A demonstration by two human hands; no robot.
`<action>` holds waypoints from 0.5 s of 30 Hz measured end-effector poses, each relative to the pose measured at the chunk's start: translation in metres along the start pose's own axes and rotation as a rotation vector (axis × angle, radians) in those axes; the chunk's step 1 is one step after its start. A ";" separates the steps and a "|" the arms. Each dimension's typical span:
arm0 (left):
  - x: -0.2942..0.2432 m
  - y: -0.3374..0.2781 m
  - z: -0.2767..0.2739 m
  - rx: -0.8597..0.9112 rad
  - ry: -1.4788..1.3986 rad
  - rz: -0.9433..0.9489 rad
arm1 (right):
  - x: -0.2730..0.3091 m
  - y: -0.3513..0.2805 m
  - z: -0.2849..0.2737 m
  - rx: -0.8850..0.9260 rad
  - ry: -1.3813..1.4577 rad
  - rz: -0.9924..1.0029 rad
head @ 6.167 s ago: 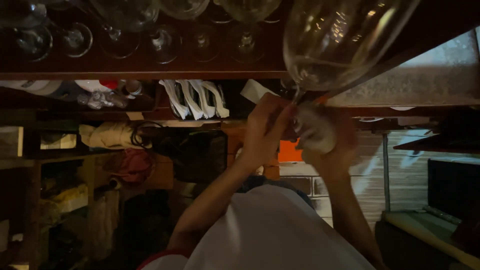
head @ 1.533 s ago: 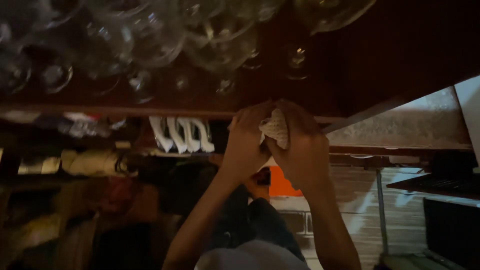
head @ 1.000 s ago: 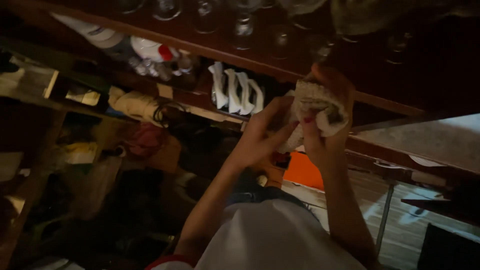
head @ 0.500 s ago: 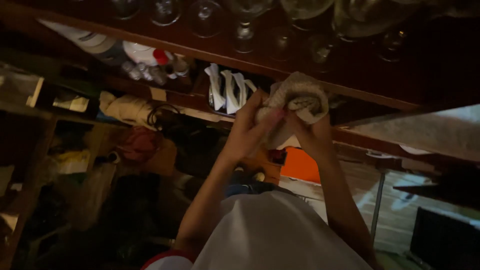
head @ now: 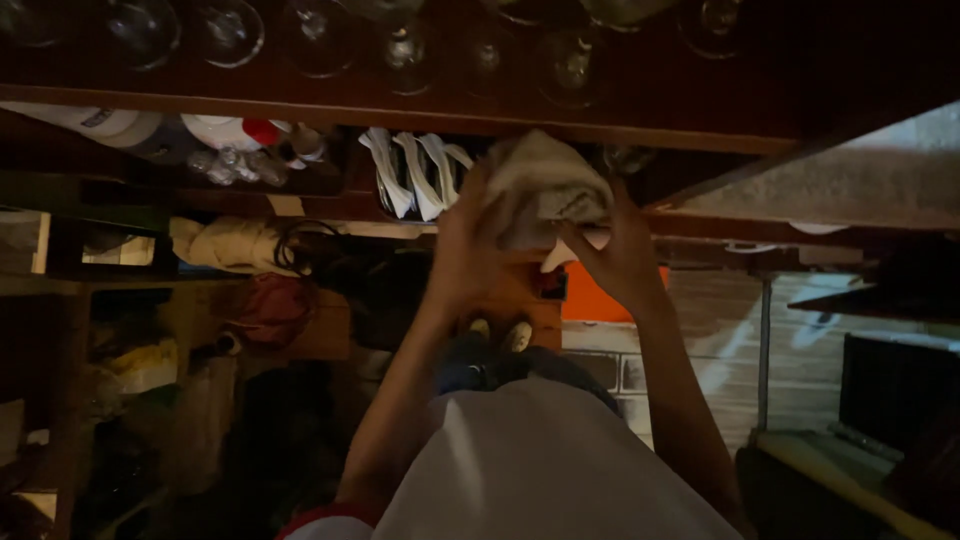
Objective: The person is polishing various types of glassware with a cloth.
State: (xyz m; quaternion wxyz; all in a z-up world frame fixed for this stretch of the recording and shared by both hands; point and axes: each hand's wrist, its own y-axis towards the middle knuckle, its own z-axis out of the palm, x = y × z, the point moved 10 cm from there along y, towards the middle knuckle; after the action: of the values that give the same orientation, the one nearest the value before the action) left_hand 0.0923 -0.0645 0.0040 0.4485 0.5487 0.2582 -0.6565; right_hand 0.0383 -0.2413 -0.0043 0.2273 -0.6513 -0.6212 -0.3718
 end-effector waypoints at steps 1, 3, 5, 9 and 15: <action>0.016 -0.001 -0.007 0.004 -0.001 -0.007 | -0.017 -0.007 0.005 -0.002 0.001 0.008; 0.032 -0.003 -0.028 -0.065 0.419 0.106 | -0.034 -0.019 0.007 -0.091 -0.126 -0.120; 0.028 -0.005 -0.028 -0.071 0.448 0.089 | -0.032 -0.020 0.006 -0.074 -0.081 -0.055; 0.005 -0.005 -0.013 -0.064 0.358 0.062 | -0.022 -0.021 0.007 -0.067 -0.007 -0.045; 0.008 -0.004 -0.014 -0.146 0.546 0.067 | -0.023 -0.032 -0.016 -0.157 0.028 0.008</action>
State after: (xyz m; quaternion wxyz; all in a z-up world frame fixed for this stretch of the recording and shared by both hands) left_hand 0.0957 -0.0541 -0.0080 0.4222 0.6796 0.3979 -0.4489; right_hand 0.0053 -0.2642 -0.0179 0.1858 -0.6645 -0.5841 -0.4275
